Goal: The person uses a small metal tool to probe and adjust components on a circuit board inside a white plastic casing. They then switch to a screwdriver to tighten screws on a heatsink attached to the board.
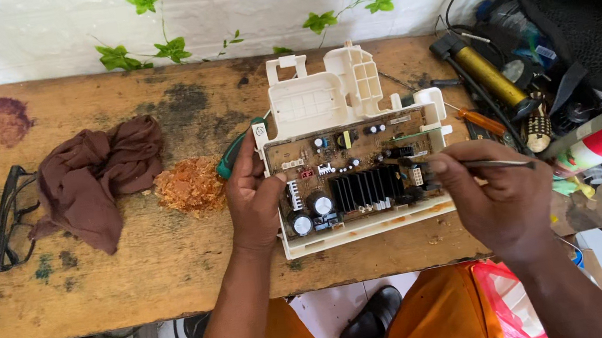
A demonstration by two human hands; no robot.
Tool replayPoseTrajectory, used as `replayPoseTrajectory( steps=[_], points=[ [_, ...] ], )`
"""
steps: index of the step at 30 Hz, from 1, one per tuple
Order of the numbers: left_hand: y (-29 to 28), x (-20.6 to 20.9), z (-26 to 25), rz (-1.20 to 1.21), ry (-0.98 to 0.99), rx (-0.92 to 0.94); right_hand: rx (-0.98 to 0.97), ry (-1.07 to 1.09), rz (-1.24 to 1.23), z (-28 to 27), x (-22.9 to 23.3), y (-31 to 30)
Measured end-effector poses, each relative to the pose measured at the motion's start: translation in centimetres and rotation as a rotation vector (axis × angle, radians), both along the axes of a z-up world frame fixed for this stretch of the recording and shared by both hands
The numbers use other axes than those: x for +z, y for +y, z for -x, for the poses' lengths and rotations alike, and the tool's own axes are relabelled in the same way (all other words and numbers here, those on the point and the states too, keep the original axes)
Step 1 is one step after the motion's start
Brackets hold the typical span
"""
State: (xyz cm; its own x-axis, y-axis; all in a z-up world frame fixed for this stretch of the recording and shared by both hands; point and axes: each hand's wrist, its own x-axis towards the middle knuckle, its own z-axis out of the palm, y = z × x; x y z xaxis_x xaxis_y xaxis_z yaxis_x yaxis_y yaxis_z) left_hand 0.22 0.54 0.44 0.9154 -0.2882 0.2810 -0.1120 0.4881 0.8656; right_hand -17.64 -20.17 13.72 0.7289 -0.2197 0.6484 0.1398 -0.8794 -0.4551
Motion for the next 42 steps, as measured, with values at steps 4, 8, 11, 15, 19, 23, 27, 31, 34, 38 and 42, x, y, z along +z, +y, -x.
replayPoseTrajectory(
  steps=[4,8,11,15,19,23,27,31,34,38,42],
  points=[
    [0.0,0.6,0.3,-0.002,-0.004,0.005,0.05,-0.025,0.027,-0.6,-1.1,-0.4],
    [0.1,0.0,0.0,-0.023,-0.017,-0.002,-0.082,0.199,0.086,-0.4,-1.6,-1.2],
    [0.1,-0.1,-0.1,-0.036,-0.023,0.009,-0.077,0.293,0.041,0.5,-0.7,-0.9],
    [-0.2,0.5,0.1,-0.027,0.001,0.051,-0.097,0.285,-0.105,0.8,-1.3,-1.6],
    [0.0,-0.7,-0.3,0.013,-0.079,0.045,-0.01,0.317,-0.164,1.4,-0.1,-1.3],
    [0.2,-0.2,-0.1,-0.14,0.045,0.068,-0.047,0.465,-0.356,3.6,-0.7,-2.9],
    [-0.2,0.9,0.2,-0.087,0.065,0.075,-0.182,0.396,-0.709,5.4,-3.2,-4.9],
    [-0.2,1.2,0.4,-0.089,0.101,0.091,-0.323,0.449,-0.647,6.0,-4.2,-6.3],
    [-0.2,1.5,0.5,-0.116,0.091,0.102,-0.414,0.509,-0.573,5.9,-5.8,-7.5],
    [-0.5,2.2,1.0,-0.128,0.129,0.141,-0.451,0.561,-0.431,5.5,-8.3,-9.1],
    [-0.6,2.8,1.4,-0.154,0.12,0.171,-0.444,0.632,-0.378,4.9,-8.1,-9.5]
  ],
)
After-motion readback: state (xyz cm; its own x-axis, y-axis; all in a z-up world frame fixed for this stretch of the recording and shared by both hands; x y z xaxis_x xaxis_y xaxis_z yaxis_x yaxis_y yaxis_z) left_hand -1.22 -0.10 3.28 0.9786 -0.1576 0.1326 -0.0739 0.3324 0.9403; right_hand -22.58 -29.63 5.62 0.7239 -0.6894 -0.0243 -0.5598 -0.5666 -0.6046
